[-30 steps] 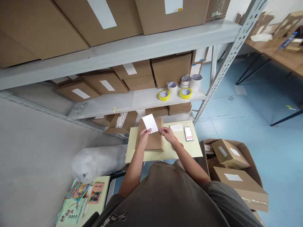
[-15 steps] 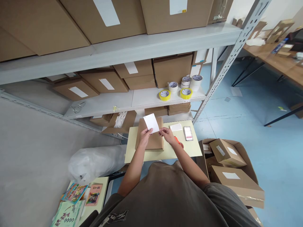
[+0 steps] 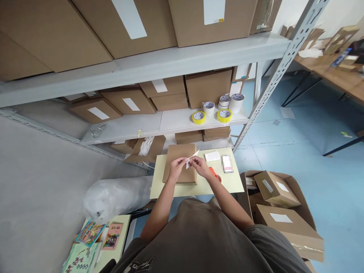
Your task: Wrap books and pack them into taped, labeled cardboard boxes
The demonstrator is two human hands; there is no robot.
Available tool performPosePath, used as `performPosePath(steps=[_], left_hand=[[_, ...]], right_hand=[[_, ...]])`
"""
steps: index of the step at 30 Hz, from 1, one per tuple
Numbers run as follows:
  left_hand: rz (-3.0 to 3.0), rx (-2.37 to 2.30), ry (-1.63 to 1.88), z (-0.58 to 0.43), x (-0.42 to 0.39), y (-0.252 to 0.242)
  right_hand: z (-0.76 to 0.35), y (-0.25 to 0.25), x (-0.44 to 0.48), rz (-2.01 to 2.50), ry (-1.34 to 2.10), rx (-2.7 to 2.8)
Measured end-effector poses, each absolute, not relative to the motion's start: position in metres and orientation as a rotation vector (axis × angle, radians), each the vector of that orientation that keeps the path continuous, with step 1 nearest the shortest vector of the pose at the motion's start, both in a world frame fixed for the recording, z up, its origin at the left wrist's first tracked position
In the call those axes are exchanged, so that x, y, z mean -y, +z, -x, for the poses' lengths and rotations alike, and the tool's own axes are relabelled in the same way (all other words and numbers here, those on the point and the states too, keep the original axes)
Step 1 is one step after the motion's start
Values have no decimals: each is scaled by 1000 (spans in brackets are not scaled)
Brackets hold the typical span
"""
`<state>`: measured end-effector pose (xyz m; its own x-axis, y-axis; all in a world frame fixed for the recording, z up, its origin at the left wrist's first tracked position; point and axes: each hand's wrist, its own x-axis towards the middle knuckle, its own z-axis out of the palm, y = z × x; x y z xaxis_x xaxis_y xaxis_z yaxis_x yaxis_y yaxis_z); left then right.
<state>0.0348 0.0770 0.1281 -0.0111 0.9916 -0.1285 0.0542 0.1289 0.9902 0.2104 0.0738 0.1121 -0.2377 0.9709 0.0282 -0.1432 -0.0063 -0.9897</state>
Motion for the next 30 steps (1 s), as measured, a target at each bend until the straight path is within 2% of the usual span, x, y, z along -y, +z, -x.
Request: performPosePath(steps=[4, 19, 23, 30], left_hand=[[-971, -1255, 1122, -43, -79, 125], [-1107, -1430, 1128, -69, -82, 107], [-1011, -1425, 1176, -30, -98, 101], [-592, -1552, 1630, 102, -137, 89]], right_hand=[[-221, 110, -76, 960, 1487, 1198], [-219, 88, -95, 1030, 1499, 1211], [-213, 92, -96, 1033, 1539, 1101], [-194, 96, -101, 1170, 1370, 891]])
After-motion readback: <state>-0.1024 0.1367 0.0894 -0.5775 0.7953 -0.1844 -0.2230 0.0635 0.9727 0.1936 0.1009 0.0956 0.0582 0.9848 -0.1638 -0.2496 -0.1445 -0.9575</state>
